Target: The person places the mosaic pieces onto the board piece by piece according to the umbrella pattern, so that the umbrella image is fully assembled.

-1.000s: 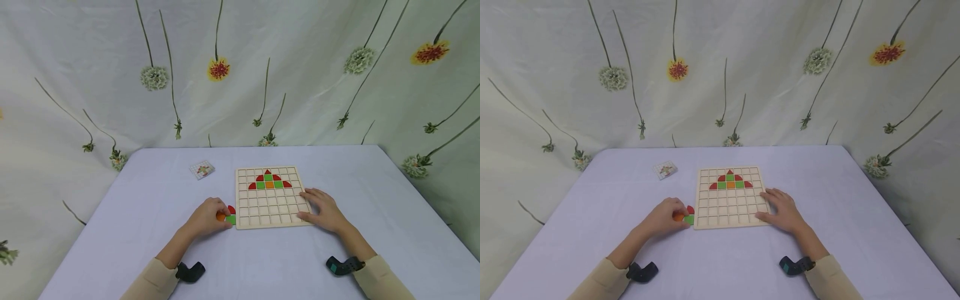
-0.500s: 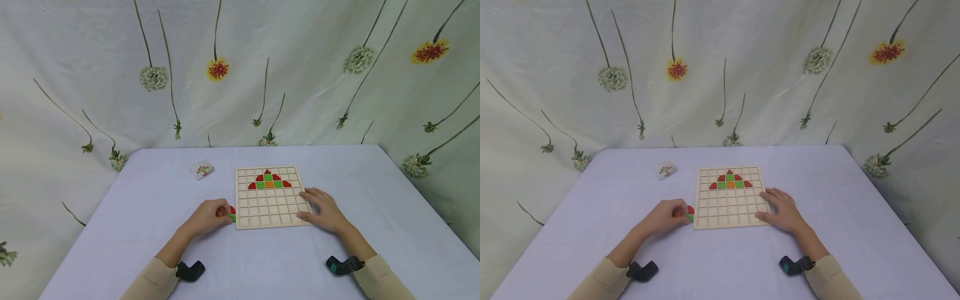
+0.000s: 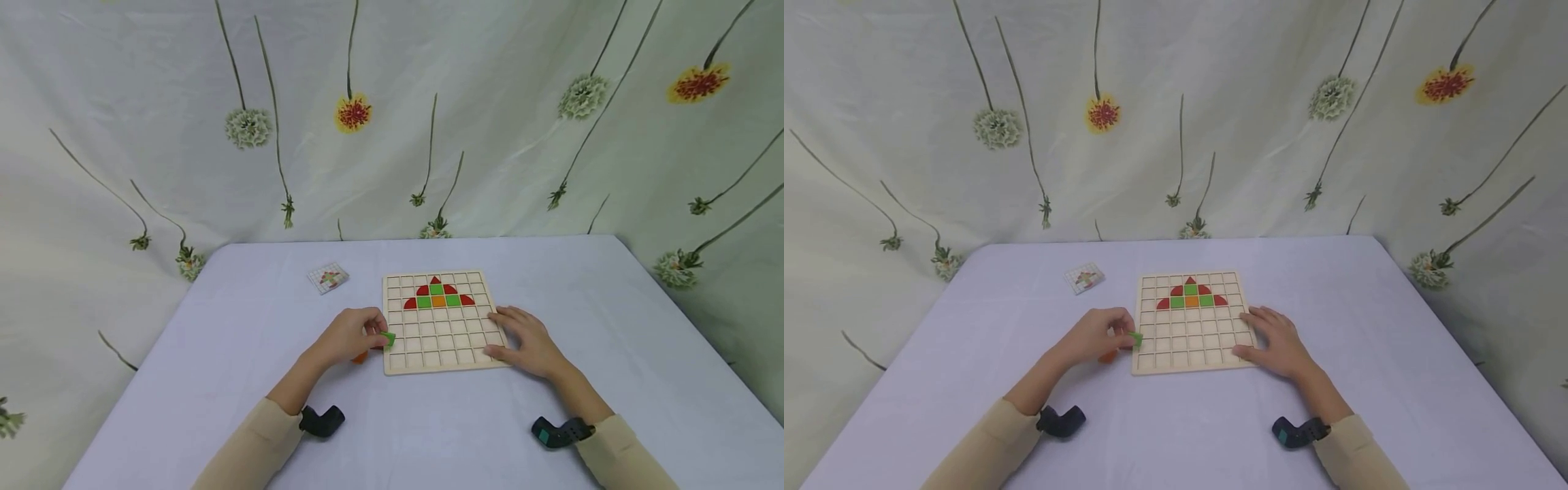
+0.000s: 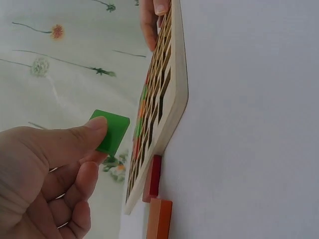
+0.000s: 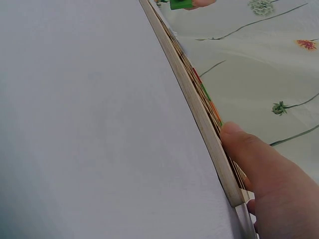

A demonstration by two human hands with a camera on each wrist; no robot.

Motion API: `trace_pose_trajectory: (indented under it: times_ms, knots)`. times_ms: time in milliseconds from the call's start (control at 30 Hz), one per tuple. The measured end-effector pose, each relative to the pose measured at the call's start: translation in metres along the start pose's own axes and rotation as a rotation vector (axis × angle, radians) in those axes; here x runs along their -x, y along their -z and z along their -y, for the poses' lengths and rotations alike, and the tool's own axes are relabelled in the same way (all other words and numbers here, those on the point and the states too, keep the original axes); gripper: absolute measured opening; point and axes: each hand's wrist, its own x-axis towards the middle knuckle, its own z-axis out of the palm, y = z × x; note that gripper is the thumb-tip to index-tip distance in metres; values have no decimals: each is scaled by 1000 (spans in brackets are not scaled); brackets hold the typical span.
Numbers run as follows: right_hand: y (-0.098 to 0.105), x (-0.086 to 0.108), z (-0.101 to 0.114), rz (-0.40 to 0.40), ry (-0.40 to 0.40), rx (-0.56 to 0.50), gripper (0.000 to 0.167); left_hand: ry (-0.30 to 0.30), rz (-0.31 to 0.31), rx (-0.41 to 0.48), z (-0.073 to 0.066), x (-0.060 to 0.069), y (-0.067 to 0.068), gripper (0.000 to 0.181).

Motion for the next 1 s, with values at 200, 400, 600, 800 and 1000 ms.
trace_pose_trajectory:
  times_ms: [200,400,600,800,1000]
  knots:
    - [0,0,0,8,-17,2,69,-10,5,75,-4,-17,-7,15]
    - [0,0,2,5,-16,0,69,1,-13,102,-8,-32,-17,14]
    - [0,-1,2,3,-11,6,69,0,-31,107,-11,-48,-27,14]
    - [0,-1,2,5,-11,9,69,-7,-51,100,-17,-61,-35,11]
    - [1,-1,3,3,-16,1,69,11,-90,106,-26,-72,-43,7]
